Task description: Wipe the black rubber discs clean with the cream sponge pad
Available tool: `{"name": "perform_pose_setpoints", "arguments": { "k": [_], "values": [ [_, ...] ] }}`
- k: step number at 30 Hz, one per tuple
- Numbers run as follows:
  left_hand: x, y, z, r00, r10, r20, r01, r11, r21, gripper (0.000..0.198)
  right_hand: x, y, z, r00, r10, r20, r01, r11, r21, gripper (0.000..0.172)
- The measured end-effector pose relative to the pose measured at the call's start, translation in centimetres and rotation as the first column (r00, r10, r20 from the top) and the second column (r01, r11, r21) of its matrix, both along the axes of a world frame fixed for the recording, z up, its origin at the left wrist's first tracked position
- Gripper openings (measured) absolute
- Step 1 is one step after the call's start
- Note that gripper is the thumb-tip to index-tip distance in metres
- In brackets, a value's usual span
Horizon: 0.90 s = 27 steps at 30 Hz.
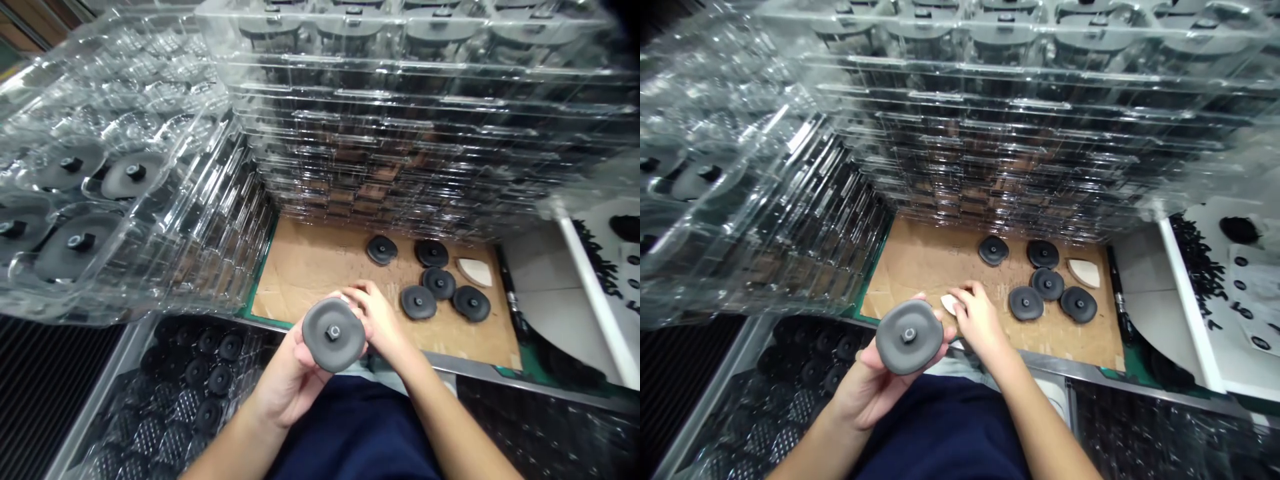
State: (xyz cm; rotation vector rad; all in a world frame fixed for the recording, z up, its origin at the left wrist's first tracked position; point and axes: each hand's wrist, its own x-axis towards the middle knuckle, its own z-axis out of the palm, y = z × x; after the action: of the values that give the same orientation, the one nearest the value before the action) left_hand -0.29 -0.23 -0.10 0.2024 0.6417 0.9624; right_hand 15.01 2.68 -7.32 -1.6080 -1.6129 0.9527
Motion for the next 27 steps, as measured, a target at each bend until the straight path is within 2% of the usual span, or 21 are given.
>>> {"name": "perform_pose_setpoints", "arguments": {
  "k": [3,6,8,9,11,13,14,16,18,21,22,24,27],
  "values": [
    [-0.4,-0.3,0.1,0.999,-0.009,0.047,0.011,0.999,-0.037,0.064,-0.7,-0.5,-0.8,0.999,-0.042,0.012,0.041,0.999,0.031,0.029],
    [-0.7,-0.7,-0.2,0.999,-0.022,0.032,0.022,1.0,-0.002,0.067,-0.1,-2.1,0.6,1.0,-0.016,-0.016,0.017,0.998,0.068,0.029],
    [-0.7,-0.7,-0.5,0.994,0.028,-0.105,-0.016,0.993,0.114,0.066,0.5,-3.5,1.5,1.0,-0.001,-0.024,0.003,0.996,0.093,0.027],
    [-0.7,-0.7,-0.7,0.972,0.074,-0.221,-0.028,0.979,0.204,0.066,0.7,-4.1,1.7,1.0,-0.008,-0.02,0.01,0.994,0.108,0.026],
    [-0.6,-0.7,-0.9,0.865,0.183,-0.467,0.021,0.917,0.398,0.078,1.0,-5.3,1.8,0.999,-0.043,-0.001,0.043,0.988,0.145,0.028],
    [-0.6,-0.6,-1.0,0.741,0.259,-0.619,0.13,0.85,0.511,0.098,1.5,-6.0,1.7,0.997,-0.073,0.024,0.067,0.979,0.194,0.035],
    [-0.6,-0.6,-1.0,0.705,0.272,-0.655,0.172,0.83,0.53,0.104,1.8,-6.1,1.8,0.997,-0.069,0.036,0.06,0.973,0.225,0.039],
    [-0.6,-0.6,-0.9,0.679,0.276,-0.681,0.21,0.815,0.54,0.106,2.8,-5.8,2.5,0.998,-0.013,0.054,-0.003,0.957,0.289,0.041],
    [-0.8,-0.6,-0.7,0.666,0.274,-0.693,0.229,0.81,0.54,0.101,3.8,-4.9,3.9,0.989,0.107,0.105,-0.137,0.927,0.348,0.038],
    [-1.1,-0.5,-0.4,0.629,0.218,-0.746,0.288,0.826,0.485,0.082,4.5,-3.4,5.9,0.946,0.268,0.183,-0.32,0.856,0.406,0.024],
    [-1.2,-0.5,-0.4,0.628,0.158,-0.762,0.307,0.85,0.429,0.066,4.4,-3.2,6.3,0.944,0.277,0.178,-0.327,0.85,0.414,0.022],
    [-1.4,-0.5,-0.5,0.635,0.02,-0.772,0.335,0.894,0.299,0.037,3.5,-3.3,6.2,0.963,0.237,0.126,-0.268,0.873,0.408,0.036],
    [-2.0,-1.2,-1.3,0.612,-0.055,-0.789,0.34,0.919,0.2,0.053,1.5,-4.4,4.2,0.973,0.213,0.086,-0.229,0.911,0.342,0.053]
  ]
}}
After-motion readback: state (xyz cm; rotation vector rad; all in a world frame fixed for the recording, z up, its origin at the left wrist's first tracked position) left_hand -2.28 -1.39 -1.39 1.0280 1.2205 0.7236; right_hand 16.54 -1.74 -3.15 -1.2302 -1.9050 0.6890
